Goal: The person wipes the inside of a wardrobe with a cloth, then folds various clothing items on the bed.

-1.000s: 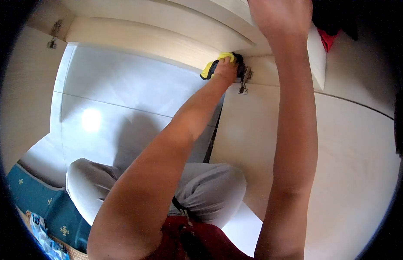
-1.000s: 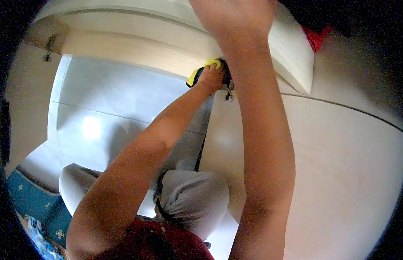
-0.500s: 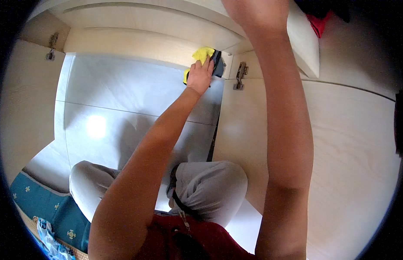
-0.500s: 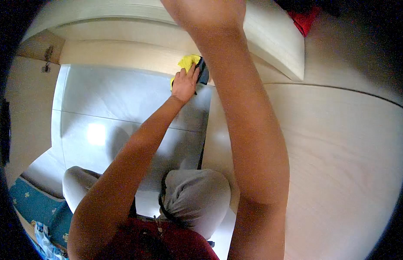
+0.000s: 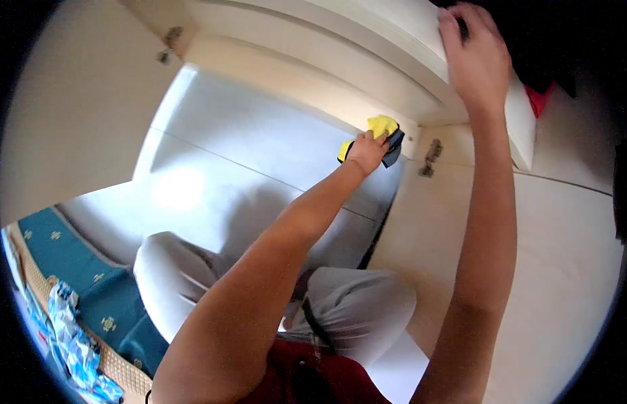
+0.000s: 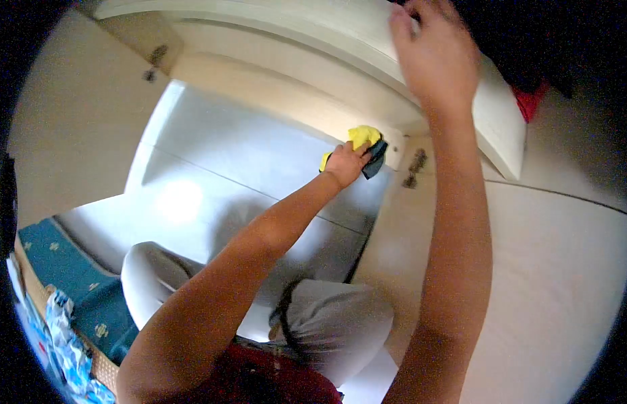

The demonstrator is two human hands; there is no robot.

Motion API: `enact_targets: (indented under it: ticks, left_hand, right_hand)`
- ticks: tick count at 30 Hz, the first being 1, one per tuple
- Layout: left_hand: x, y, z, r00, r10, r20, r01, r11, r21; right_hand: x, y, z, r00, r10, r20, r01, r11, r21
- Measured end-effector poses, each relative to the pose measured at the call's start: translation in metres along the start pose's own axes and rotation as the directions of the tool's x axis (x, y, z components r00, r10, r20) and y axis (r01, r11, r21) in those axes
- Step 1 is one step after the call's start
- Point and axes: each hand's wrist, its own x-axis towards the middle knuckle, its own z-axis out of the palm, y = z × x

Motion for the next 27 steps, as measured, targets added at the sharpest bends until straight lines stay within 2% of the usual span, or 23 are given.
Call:
enact_targets:
  ticks: [2,4,6,7,8,9,10,11,12,13,14,17,18,20,21,23,26,27]
  left_hand:
    - [-0.022,-0.044,-0.021,0.989,-0.147,-0.021,0.147,0.989,-0.031]
    - [-0.038,-0.108,-0.033,0.952,-0.299,-0.061,0.303,0.951,0.062]
    - [-0.053,-0.178,-0.055,0.838,-0.514,-0.183,0.527,0.85,0.027]
    - [-0.065,-0.219,-0.071,0.791,-0.606,-0.083,0.611,0.789,0.069]
    - [-0.081,-0.264,-0.073,0.756,-0.642,-0.128,0.654,0.745,0.133]
    - [-0.104,-0.277,-0.114,0.694,-0.719,-0.038,0.718,0.686,0.118]
    - [-0.125,-0.3,-0.144,0.67,-0.734,0.107,0.73,0.678,0.081]
    - [-0.154,-0.324,-0.154,0.667,-0.725,0.168,0.744,0.638,-0.199]
    - [-0.178,-0.343,-0.169,0.675,-0.701,0.229,0.709,0.529,-0.467]
    - [-0.201,-0.35,-0.183,0.685,-0.67,0.286,0.57,0.249,-0.783]
    - [-0.221,-0.344,-0.198,0.712,-0.622,0.326,0.339,-0.102,-0.935]
    - [-0.266,-0.296,-0.249,0.804,-0.545,0.239,-0.028,-0.436,-0.899]
    - [-0.277,-0.293,-0.248,0.805,-0.53,0.265,-0.08,-0.54,-0.838]
    - [-0.294,-0.267,-0.262,0.816,-0.528,0.233,-0.177,-0.613,-0.77]
    - [-0.297,-0.26,-0.264,0.852,-0.484,0.2,-0.206,-0.66,-0.722]
    - [-0.306,-0.246,-0.271,0.849,-0.498,0.18,-0.23,-0.653,-0.722]
    - [-0.312,-0.219,-0.285,0.837,-0.524,0.161,-0.25,-0.626,-0.739]
    - [-0.314,-0.209,-0.285,0.821,-0.547,0.164,-0.238,-0.588,-0.773]
  right_hand:
    - [0.001,0.003,0.004,0.993,-0.043,-0.106,0.047,0.998,0.04]
    - [0.006,-0.001,0.001,0.986,-0.067,-0.152,0.077,0.995,0.064]
    - [0.013,-0.004,-0.001,0.986,-0.051,-0.161,0.059,0.997,0.044]
    - [0.013,-0.007,-0.001,0.986,-0.041,-0.161,0.048,0.998,0.037]
    - [0.013,-0.009,-0.003,0.987,-0.033,-0.159,0.037,0.999,0.025]
    - [0.014,-0.008,-0.003,0.987,-0.032,-0.158,0.038,0.999,0.034]
    - [0.015,-0.008,-0.002,0.988,-0.029,-0.154,0.036,0.998,0.043]
    - [0.008,-0.005,0.0,0.988,-0.016,-0.154,0.025,0.998,0.053]
    - [0.007,-0.005,-0.002,0.989,-0.015,-0.148,0.024,0.998,0.057]
    - [0.007,-0.007,-0.004,0.99,-0.014,-0.143,0.023,0.998,0.061]
    - [0.006,-0.008,-0.005,0.991,-0.014,-0.136,0.023,0.998,0.063]
    - [0.008,-0.005,0.0,0.987,-0.03,-0.156,0.029,1.0,-0.005]
    - [0.008,-0.004,0.0,0.991,-0.025,-0.133,0.023,1.0,-0.015]
    - [0.009,-0.004,-0.002,0.996,-0.017,-0.089,0.014,0.999,-0.033]
    - [0.007,-0.004,-0.003,0.984,-0.058,-0.168,0.046,0.996,-0.076]
    - [0.005,-0.011,-0.006,0.932,-0.158,-0.325,0.108,0.98,-0.168]
    - [-0.02,-0.081,-0.025,0.883,-0.277,-0.378,0.313,0.949,0.036]
    - [-0.037,-0.11,-0.019,0.932,-0.237,-0.276,0.3,0.93,0.213]
